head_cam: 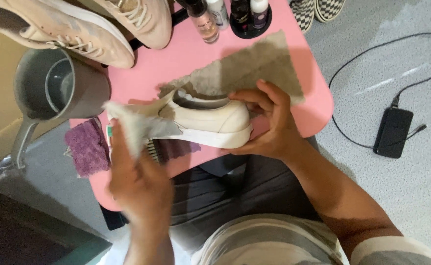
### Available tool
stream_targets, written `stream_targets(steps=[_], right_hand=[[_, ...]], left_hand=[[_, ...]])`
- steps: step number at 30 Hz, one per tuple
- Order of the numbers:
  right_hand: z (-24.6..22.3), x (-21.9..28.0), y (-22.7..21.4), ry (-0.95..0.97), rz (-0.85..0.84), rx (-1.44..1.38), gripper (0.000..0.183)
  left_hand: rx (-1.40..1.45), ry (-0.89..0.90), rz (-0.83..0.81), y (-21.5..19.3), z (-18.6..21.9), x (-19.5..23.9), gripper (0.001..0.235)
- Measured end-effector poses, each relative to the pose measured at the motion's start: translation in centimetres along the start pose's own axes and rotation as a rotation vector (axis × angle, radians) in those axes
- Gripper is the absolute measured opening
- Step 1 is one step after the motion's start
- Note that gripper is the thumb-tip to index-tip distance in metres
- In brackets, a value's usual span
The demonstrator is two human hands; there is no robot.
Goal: The person cleans a white slip-on shoe by brushing it with a wooden brush dipped in water and wiping it with a cloth. They repeatedly dip the brush into a metal pot of water and scrub different areas of the shoe, then wipe the surface with a cloth.
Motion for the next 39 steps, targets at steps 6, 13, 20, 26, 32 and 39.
stream_targets(steps=[6, 13, 20, 26, 32, 39], right_hand=[[1.6, 0.1, -1.3, -0.009, 0.133, -0.019, 0.131], [1.7, 0.2, -1.3, 0.075, 0.104, -0.011, 0.13], [0.0, -0.1, -0.5, 0.077, 0.055, 0.021, 0.127], [0.1, -0.1, -0.8, 0.066, 0.049, 0.054, 0.125], [0.8, 0.1, -1.1, 0.112, 0.072, 0.002, 0.122], [1.8, 0.3, -1.8, 0.125, 0.138, -0.052, 0.119]], left_hand=[[0.187, 0.236, 0.008, 6.9, 5.4, 2.7, 0.047], [0.521, 0.155, -0.093, 5.9, 6.7, 5.3, 0.038], [-0.054, -0.016, 0.015, 0.4, -5.0, 3.3, 0.024], [-0.172, -0.064, 0.037, 3.1, -4.6, -0.5, 0.056], [-0.104, 0.229, 0.036, 7.2, 1.0, 2.2, 0.053], [0.551, 0.187, -0.224, 7.1, 5.0, 6.2, 0.048]])
Point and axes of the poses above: each hand's wrist, its own x-axis away from the middle knuckle, its own y-axis out of the palm, z = x × y, the point moved 10 cm from there along -x, towards the middle knuckle, and after that the axes turned 13 degrees about -x, right-handed, at the moved point
